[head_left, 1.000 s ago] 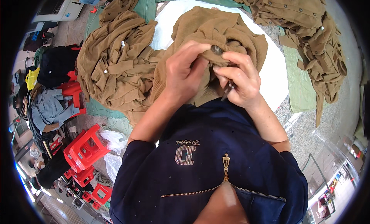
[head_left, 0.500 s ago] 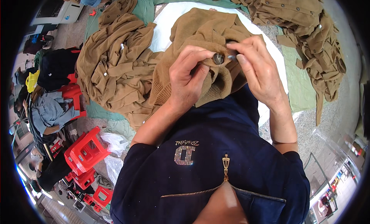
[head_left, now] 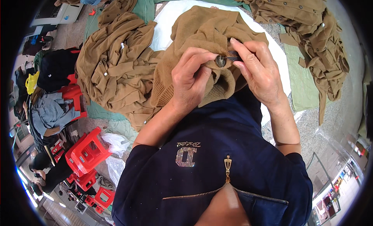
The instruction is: Inspecting knitted cardigans and using nippers to trim loose threads in a factory environment.
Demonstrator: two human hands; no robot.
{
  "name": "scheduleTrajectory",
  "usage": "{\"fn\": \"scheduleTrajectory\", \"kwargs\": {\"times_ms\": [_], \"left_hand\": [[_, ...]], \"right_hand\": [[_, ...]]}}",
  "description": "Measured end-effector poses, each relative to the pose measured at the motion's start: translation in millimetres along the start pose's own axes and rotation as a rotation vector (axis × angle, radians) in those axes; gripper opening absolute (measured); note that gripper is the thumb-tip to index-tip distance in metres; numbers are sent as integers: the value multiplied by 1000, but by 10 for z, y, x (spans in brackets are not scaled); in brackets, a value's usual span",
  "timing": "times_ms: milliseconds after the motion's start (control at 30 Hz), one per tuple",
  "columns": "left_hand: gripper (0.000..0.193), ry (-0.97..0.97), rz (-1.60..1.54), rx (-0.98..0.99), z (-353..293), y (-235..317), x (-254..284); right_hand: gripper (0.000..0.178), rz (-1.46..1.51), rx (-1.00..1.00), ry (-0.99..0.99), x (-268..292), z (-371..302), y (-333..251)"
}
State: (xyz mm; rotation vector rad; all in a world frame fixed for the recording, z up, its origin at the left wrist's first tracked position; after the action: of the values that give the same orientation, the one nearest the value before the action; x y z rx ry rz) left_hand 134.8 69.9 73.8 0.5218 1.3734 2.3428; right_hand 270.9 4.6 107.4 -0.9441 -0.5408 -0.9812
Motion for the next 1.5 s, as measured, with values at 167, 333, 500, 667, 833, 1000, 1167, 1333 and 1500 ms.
{"fn": "scheduleTrajectory", "kwargs": {"times_ms": [167, 333, 500, 667, 833, 1000, 1167, 1333, 1500], "left_hand": [[28, -3, 26, 9, -1, -21, 9], [28, -5, 12, 14, -9, -50, -11], [29, -6, -6, 52, -12, -89, -16], [27, -3, -25, 48, -19, -115, -23], [23, 35, -34, 163, 8, -253, 63], [14, 185, 122, 139, 388, -273, 475], [11, 218, 32, 80, 782, -96, 788], [13, 160, -91, 13, 922, -110, 625], [16, 215, -380, 102, 1004, -208, 740]], "right_hand": [[41, -74, 93, -122, -92, -20, -51], [41, -68, 102, -81, -112, -40, -87], [39, -63, 107, -54, -140, -59, -90], [29, 70, 21, 10, -169, -111, -3], [35, 160, -242, 104, -71, -214, 126], [22, 102, -249, -68, -486, -226, 129], [16, 479, -550, 17, -515, -243, 534], [43, 169, -111, 180, -347, 61, -121], [20, 593, -556, 71, -895, -132, 235]]}}
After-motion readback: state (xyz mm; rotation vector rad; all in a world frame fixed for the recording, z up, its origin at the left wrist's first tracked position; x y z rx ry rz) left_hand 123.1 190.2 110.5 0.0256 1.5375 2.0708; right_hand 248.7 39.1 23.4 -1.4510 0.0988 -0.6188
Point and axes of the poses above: each hand's wrist, its own z-axis towards the middle knuckle, its own x-axis out of the back of the hand, y = z × x, the point moved 9 cm from there along z, towards the middle knuckle, and after that the axes turned 10 degrees about -z, right-handed, at the moved point
